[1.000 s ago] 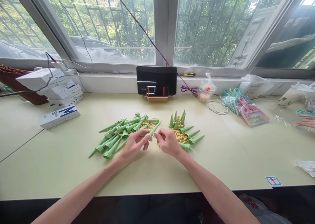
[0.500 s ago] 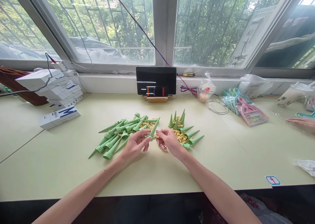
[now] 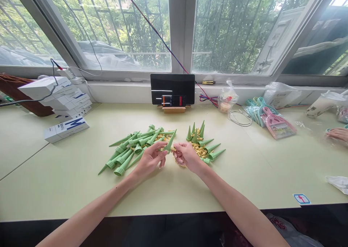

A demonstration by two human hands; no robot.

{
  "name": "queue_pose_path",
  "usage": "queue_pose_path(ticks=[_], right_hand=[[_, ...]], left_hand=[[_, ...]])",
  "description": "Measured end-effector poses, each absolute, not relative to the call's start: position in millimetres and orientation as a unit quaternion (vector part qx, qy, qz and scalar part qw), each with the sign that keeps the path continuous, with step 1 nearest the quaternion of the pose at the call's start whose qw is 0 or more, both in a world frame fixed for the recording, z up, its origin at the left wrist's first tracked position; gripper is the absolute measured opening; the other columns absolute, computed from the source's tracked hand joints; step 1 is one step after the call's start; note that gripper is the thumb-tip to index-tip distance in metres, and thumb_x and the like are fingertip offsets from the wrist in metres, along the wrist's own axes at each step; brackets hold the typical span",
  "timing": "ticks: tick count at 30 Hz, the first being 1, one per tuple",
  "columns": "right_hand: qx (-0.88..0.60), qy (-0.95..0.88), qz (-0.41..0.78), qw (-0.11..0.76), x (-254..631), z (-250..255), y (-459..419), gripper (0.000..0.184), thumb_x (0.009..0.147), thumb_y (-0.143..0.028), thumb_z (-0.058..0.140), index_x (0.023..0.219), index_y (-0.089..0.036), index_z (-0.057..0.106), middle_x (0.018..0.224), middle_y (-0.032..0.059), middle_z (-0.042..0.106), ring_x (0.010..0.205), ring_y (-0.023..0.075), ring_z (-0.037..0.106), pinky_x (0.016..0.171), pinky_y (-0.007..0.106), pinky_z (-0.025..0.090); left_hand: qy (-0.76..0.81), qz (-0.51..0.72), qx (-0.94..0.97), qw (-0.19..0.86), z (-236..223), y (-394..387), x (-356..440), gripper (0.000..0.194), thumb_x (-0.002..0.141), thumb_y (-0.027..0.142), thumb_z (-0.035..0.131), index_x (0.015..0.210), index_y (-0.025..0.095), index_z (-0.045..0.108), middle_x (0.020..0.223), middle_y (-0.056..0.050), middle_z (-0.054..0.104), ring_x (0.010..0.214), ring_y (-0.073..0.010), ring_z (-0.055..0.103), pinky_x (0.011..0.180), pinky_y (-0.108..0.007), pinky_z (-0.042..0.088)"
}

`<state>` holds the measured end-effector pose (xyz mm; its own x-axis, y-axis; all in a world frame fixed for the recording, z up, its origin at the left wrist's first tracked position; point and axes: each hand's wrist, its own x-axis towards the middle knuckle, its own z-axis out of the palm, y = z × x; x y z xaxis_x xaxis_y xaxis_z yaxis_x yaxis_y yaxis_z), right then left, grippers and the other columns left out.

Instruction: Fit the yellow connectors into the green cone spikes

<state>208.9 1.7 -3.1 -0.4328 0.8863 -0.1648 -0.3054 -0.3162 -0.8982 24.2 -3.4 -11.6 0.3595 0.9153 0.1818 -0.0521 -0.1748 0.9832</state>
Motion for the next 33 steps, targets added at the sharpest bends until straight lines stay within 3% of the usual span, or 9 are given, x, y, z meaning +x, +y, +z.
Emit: queue_pose_path(ticks=[5, 13, 24, 33], right_hand=[[-0.397, -0.483, 0.636, 0.452, 202, 2, -3, 0.042, 0.083, -0.055, 0.065, 0.066, -0.018, 0.053, 0.052, -0.0044, 0.050, 0.033, 0.0061, 0.039, 0.034, 0.022, 0.025], [-0.446, -0.594, 0.472, 0.476, 199, -1, -9, 0.037, 0.089, -0.050, 0.060, 0.067, -0.021, 0.050, 0.053, -0.0030, 0.051, 0.041, 0.0098, 0.042, 0.041, 0.025, 0.032], [-0.442, -0.675, 0.369, 0.462, 201, 2, -12, 0.029, 0.089, -0.038, 0.055, 0.068, -0.020, 0.046, 0.057, -0.0034, 0.044, 0.050, 0.0109, 0.038, 0.047, 0.026, 0.029], [-0.437, -0.729, 0.272, 0.451, 201, 1, -11, 0.025, 0.088, -0.028, 0.053, 0.068, -0.022, 0.039, 0.054, -0.0062, 0.037, 0.048, 0.0099, 0.033, 0.048, 0.025, 0.029]], left_hand=[[0.348, 0.433, 0.623, 0.550, -3, -5, 27, 0.038, 0.089, 0.043, 0.063, 0.118, 0.019, 0.058, 0.100, -0.009, 0.070, 0.043, -0.0066, 0.056, 0.041, -0.023, 0.046], [0.332, 0.425, 0.621, 0.569, -3, -4, 26, 0.051, 0.090, 0.045, 0.062, 0.131, 0.014, 0.055, 0.061, 0.001, 0.062, 0.042, -0.0100, 0.053, 0.043, -0.024, 0.047], [0.355, 0.373, 0.632, 0.580, 1, -6, 23, 0.063, 0.087, 0.053, 0.061, 0.133, 0.009, 0.060, 0.050, 0.006, 0.047, 0.041, -0.0070, 0.040, 0.043, -0.021, 0.039], [0.352, 0.337, 0.618, 0.617, 0, -5, 21, 0.063, 0.089, 0.055, 0.058, 0.130, 0.007, 0.059, 0.052, 0.004, 0.050, 0.041, -0.0074, 0.040, 0.046, -0.022, 0.035]])
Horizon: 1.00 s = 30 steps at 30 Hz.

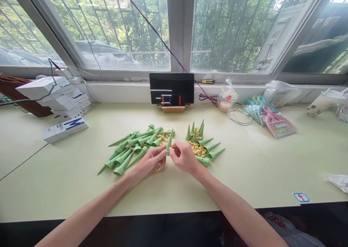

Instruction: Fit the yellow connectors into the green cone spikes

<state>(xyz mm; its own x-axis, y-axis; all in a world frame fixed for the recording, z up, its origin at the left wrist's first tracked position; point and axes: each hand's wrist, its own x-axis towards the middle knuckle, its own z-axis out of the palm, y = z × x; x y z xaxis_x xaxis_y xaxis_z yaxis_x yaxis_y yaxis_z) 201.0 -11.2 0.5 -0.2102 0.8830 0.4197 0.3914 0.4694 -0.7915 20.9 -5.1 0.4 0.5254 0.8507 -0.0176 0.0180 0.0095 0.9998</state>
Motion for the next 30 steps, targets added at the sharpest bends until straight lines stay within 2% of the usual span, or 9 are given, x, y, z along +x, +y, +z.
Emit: queue_pose_path(ticks=[6, 13, 19, 25, 30], right_hand=[[-0.439, -0.741, 0.235, 0.450, 200, -5, -10, 0.028, 0.086, -0.025, 0.053, 0.066, -0.022, 0.034, 0.055, -0.0064, 0.035, 0.050, 0.0094, 0.031, 0.049, 0.024, 0.028], [-0.444, -0.748, 0.213, 0.445, 198, -10, -10, 0.030, 0.085, -0.027, 0.057, 0.065, -0.021, 0.036, 0.055, -0.0064, 0.037, 0.050, 0.0091, 0.032, 0.049, 0.023, 0.028], [-0.444, -0.737, 0.214, 0.462, 196, -11, -11, 0.031, 0.085, -0.030, 0.057, 0.063, -0.021, 0.036, 0.053, -0.0067, 0.037, 0.048, 0.0091, 0.033, 0.048, 0.023, 0.028], [-0.460, -0.723, 0.195, 0.477, 193, -12, -14, 0.032, 0.082, -0.026, 0.057, 0.060, -0.021, 0.034, 0.050, -0.0067, 0.037, 0.047, 0.0092, 0.033, 0.048, 0.023, 0.029], [-0.470, -0.716, 0.173, 0.486, 191, -14, -14, 0.032, 0.081, -0.024, 0.055, 0.060, -0.022, 0.031, 0.049, -0.0074, 0.034, 0.045, 0.0090, 0.030, 0.047, 0.024, 0.027]], left_hand=[[0.296, 0.320, 0.571, 0.695, -4, -5, 22, 0.046, 0.094, 0.048, 0.055, 0.123, 0.012, 0.060, 0.053, 0.004, 0.050, 0.044, -0.0072, 0.039, 0.049, -0.022, 0.031], [0.245, 0.304, 0.503, 0.771, -12, -2, 23, 0.029, 0.094, 0.044, 0.058, 0.094, 0.015, 0.062, 0.062, 0.004, 0.044, 0.050, -0.0081, 0.045, 0.050, -0.023, 0.036], [0.255, 0.310, 0.480, 0.780, -10, -4, 25, 0.029, 0.091, 0.043, 0.063, 0.099, 0.015, 0.060, 0.069, 0.003, 0.046, 0.053, -0.0084, 0.049, 0.050, -0.023, 0.038], [0.286, 0.314, 0.470, 0.774, -10, -6, 26, 0.040, 0.089, 0.044, 0.065, 0.118, 0.021, 0.050, 0.068, 0.004, 0.050, 0.055, -0.0114, 0.056, 0.052, -0.025, 0.043], [0.275, 0.297, 0.503, 0.764, -8, -7, 25, 0.036, 0.092, 0.045, 0.061, 0.113, 0.022, 0.045, 0.072, 0.003, 0.055, 0.058, -0.0129, 0.059, 0.056, -0.026, 0.044]])
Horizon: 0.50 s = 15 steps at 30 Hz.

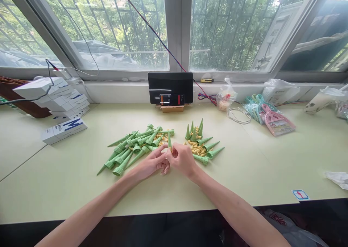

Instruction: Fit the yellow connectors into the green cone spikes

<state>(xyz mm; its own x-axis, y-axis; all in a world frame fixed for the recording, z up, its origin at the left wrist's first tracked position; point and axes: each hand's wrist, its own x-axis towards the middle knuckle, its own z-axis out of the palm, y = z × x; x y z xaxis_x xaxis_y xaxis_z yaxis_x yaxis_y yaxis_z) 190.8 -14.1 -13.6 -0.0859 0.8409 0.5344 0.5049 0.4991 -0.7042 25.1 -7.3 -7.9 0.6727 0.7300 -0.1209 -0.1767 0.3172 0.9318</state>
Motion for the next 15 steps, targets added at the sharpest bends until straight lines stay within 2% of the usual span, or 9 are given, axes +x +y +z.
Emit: queue_pose_path(ticks=[15], right_hand=[[-0.456, -0.736, 0.156, 0.476, 188.6, -14.9, -18.6, 0.031, 0.082, -0.022, 0.051, 0.059, -0.022, 0.030, 0.049, -0.0062, 0.037, 0.044, 0.0091, 0.034, 0.046, 0.023, 0.028]], left_hand=[[0.240, 0.284, 0.540, 0.755, -9.5, -6.8, 22.8, 0.032, 0.095, 0.044, 0.057, 0.112, 0.022, 0.043, 0.074, 0.002, 0.058, 0.060, -0.0120, 0.058, 0.059, -0.025, 0.045]])
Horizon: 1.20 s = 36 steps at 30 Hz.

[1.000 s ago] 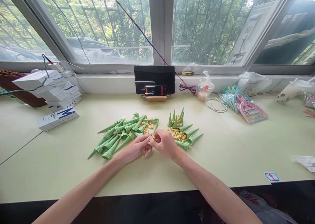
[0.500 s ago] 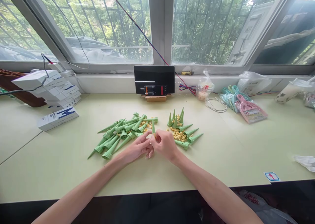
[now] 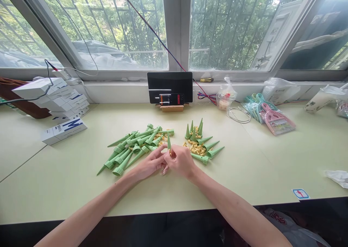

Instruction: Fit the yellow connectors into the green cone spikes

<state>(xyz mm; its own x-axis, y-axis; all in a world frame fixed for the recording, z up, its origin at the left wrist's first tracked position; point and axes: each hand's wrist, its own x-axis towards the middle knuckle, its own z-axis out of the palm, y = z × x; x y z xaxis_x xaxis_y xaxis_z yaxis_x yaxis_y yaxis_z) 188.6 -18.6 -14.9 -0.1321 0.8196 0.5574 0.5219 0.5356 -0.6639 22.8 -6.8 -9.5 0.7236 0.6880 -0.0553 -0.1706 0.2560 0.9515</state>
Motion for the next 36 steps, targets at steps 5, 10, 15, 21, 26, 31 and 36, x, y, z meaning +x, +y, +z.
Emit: queue_pose_path(ticks=[5, 10, 15, 21, 26, 31, 36], right_hand=[[-0.454, -0.734, 0.159, 0.479, 188.1, -16.1, -18.5, 0.031, 0.081, -0.021, 0.052, 0.059, -0.022, 0.030, 0.049, -0.0061, 0.037, 0.045, 0.0092, 0.034, 0.047, 0.023, 0.028], [-0.456, -0.733, 0.160, 0.478, 187.9, -14.5, -18.7, 0.031, 0.081, -0.020, 0.052, 0.059, -0.022, 0.029, 0.049, -0.0063, 0.036, 0.045, 0.0092, 0.034, 0.046, 0.023, 0.028], [-0.454, -0.734, 0.167, 0.478, 187.6, -13.4, -19.3, 0.032, 0.080, -0.020, 0.052, 0.059, -0.023, 0.029, 0.049, -0.0064, 0.036, 0.045, 0.0093, 0.033, 0.046, 0.024, 0.028], [-0.452, -0.732, 0.175, 0.479, 188.2, -13.9, -18.4, 0.031, 0.080, -0.020, 0.052, 0.059, -0.023, 0.029, 0.049, -0.0066, 0.036, 0.045, 0.0094, 0.033, 0.046, 0.024, 0.028], [-0.457, -0.727, 0.172, 0.482, 188.0, -13.7, -18.6, 0.032, 0.081, -0.020, 0.052, 0.059, -0.022, 0.028, 0.049, -0.0068, 0.034, 0.046, 0.0093, 0.032, 0.047, 0.024, 0.028], [-0.458, -0.727, 0.184, 0.478, 188.7, -11.9, -17.8, 0.033, 0.084, -0.024, 0.052, 0.059, -0.022, 0.030, 0.049, -0.0070, 0.034, 0.045, 0.0094, 0.031, 0.047, 0.024, 0.028], [-0.462, -0.733, 0.181, 0.465, 189.2, -10.9, -17.1, 0.033, 0.084, -0.024, 0.052, 0.059, -0.022, 0.030, 0.049, -0.0070, 0.034, 0.046, 0.0096, 0.031, 0.048, 0.024, 0.028]], left_hand=[[0.235, 0.285, 0.543, 0.754, -8.6, -6.9, 22.4, 0.032, 0.094, 0.044, 0.057, 0.113, 0.022, 0.044, 0.075, 0.002, 0.058, 0.061, -0.0121, 0.058, 0.060, -0.026, 0.045], [0.236, 0.283, 0.541, 0.756, -9.2, -6.6, 22.2, 0.032, 0.095, 0.044, 0.057, 0.113, 0.021, 0.044, 0.074, 0.002, 0.057, 0.061, -0.0120, 0.058, 0.060, -0.026, 0.045], [0.237, 0.289, 0.536, 0.757, -11.2, -6.5, 22.2, 0.030, 0.095, 0.043, 0.057, 0.111, 0.023, 0.044, 0.074, 0.003, 0.057, 0.060, -0.0116, 0.058, 0.059, -0.025, 0.045], [0.233, 0.292, 0.534, 0.759, -10.5, -6.9, 22.2, 0.032, 0.094, 0.044, 0.059, 0.113, 0.023, 0.045, 0.075, 0.002, 0.058, 0.060, -0.0116, 0.059, 0.058, -0.025, 0.045], [0.233, 0.293, 0.530, 0.760, -9.9, -6.8, 23.1, 0.032, 0.093, 0.044, 0.060, 0.112, 0.022, 0.047, 0.074, 0.002, 0.058, 0.058, -0.0117, 0.059, 0.057, -0.024, 0.044], [0.251, 0.297, 0.521, 0.760, -10.0, -6.6, 23.7, 0.031, 0.093, 0.042, 0.061, 0.112, 0.022, 0.048, 0.074, 0.002, 0.056, 0.058, -0.0124, 0.059, 0.057, -0.025, 0.044], [0.273, 0.300, 0.505, 0.762, -9.6, -7.1, 23.9, 0.043, 0.092, 0.043, 0.062, 0.127, 0.021, 0.050, 0.073, 0.000, 0.057, 0.058, -0.0124, 0.057, 0.059, -0.027, 0.044]])
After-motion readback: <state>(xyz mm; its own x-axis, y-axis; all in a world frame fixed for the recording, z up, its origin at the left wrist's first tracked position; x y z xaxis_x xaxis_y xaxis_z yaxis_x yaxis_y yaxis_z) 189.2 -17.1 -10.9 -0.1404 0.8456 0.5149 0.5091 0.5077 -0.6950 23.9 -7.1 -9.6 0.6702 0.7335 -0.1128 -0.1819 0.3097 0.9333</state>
